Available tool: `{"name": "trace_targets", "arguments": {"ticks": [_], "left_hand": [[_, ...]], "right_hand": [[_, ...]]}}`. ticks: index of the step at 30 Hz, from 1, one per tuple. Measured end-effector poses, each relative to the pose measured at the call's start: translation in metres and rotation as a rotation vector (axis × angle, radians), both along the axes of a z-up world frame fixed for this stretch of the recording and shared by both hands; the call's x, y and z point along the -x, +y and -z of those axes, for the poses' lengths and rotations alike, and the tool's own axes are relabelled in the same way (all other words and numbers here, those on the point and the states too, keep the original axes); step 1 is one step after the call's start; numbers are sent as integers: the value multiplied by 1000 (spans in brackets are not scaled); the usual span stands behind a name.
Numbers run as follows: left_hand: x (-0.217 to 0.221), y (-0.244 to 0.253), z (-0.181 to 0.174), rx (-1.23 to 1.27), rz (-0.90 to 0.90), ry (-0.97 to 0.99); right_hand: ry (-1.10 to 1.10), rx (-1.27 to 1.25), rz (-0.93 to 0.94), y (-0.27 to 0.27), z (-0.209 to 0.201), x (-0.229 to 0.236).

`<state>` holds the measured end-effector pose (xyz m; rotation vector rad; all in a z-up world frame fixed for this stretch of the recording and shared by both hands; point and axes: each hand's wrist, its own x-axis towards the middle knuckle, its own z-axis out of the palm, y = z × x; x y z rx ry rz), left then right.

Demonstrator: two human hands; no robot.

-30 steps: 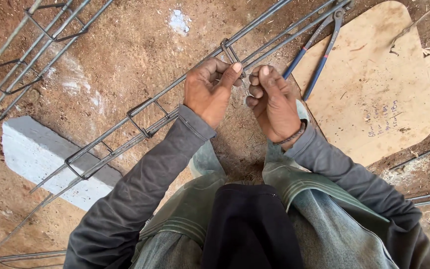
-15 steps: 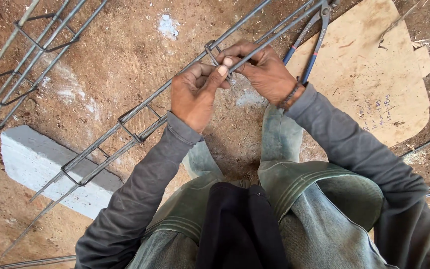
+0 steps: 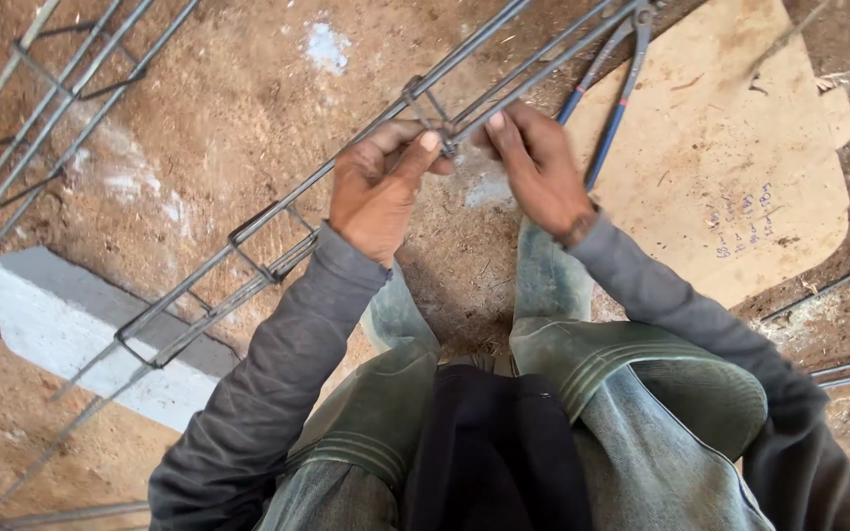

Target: The person constructs a rebar frame by wrapping binding wire around the intersecting steel bars by hand and twisting and tightening the wire ties using pliers.

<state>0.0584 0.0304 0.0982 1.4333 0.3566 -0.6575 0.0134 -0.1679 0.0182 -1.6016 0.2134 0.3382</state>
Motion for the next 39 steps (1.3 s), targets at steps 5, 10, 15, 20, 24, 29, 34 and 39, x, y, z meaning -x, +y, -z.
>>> {"name": "trace_targets", "arguments": {"ticks": [5,10,15,20,24,29,34,39], "left_hand": [[-2,2,7,-15,54,27],[1,-2,11,27,47,-46],[4,-1,13,-105,108,-117],[3,-2,9,-79,120,-103],[3,-3,4,-54,95,-77],[0,-7,-1,-126,110,-108],[6,-6,2,-140,107,-116],[2,-8,0,-200,150,-169]], "right_hand": [[-651,602,-240,-25,-82,-18],[-756,810,-450,-3,-117,-73],[-635,729,-494,0,-125,-74],[-560,691,-448,1,-126,-72],[-540,694,-460,-2,-116,-68],[-441,707,-476,-9,-111,-54],[-453,615,-432,-15,-96,-17],[-515,582,-321,-5,-74,-2]]}}
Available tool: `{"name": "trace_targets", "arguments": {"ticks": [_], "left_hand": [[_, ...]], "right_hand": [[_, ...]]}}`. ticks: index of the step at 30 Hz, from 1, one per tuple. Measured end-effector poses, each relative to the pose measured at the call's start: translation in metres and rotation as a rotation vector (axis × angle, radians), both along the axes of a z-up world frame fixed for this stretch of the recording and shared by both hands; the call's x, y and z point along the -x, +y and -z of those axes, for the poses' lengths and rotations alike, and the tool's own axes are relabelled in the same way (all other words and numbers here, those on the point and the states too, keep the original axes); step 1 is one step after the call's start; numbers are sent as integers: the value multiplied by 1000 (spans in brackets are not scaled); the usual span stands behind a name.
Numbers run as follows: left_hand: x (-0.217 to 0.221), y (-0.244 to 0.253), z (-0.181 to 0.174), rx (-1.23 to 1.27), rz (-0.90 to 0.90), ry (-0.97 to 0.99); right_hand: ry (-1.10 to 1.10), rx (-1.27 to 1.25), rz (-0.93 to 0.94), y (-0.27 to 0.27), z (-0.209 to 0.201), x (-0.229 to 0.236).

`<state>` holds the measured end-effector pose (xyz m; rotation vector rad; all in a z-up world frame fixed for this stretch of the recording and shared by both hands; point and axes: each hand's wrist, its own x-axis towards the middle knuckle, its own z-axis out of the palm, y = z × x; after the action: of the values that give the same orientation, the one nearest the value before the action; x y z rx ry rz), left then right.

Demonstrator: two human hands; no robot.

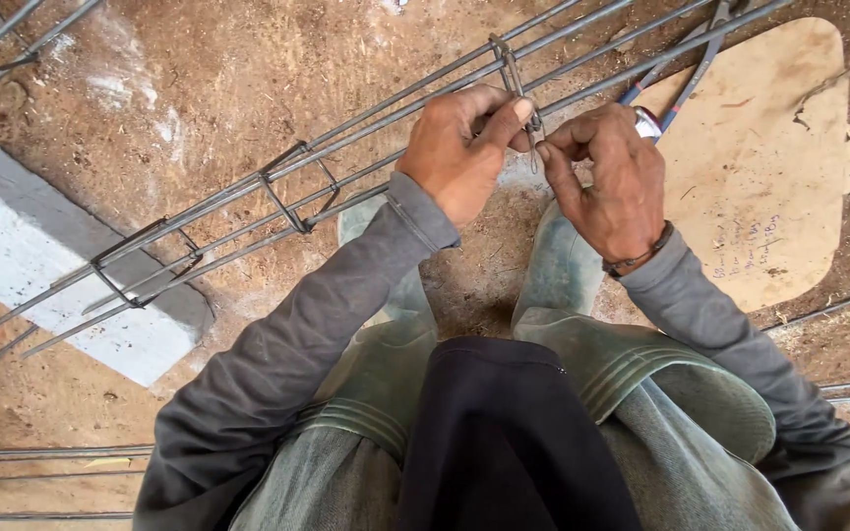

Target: The person constructs a rebar frame by wrapping binding wire around the intersecting steel bars by hand and twisting and tightening the wire ties using pliers.

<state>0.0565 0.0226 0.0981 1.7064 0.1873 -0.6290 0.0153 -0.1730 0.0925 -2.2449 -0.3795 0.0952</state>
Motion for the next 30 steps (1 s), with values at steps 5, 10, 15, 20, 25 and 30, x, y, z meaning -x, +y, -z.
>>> {"name": "trace_targets", "arguments": {"ticks": [5,10,15,20,25,30], "left_hand": [[-2,1,-2,-22,6,22],[-1,1,-4,-42,34,-31],[0,-2,-7,-52,18,25],[-4,-4,-18,58,-63,226],[-8,-3,-23,-43,22,97],[0,6,-20,-139,86,-17]], "right_hand": [[-214,187,-103,-3,-17,-8],[-139,150,-49,-3,-5,-1],[580,-693,422,19,21,17],[1206,-1526,547,32,21,23],[1224,-1495,454,24,20,28],[535,-313,510,-19,69,38]]}}
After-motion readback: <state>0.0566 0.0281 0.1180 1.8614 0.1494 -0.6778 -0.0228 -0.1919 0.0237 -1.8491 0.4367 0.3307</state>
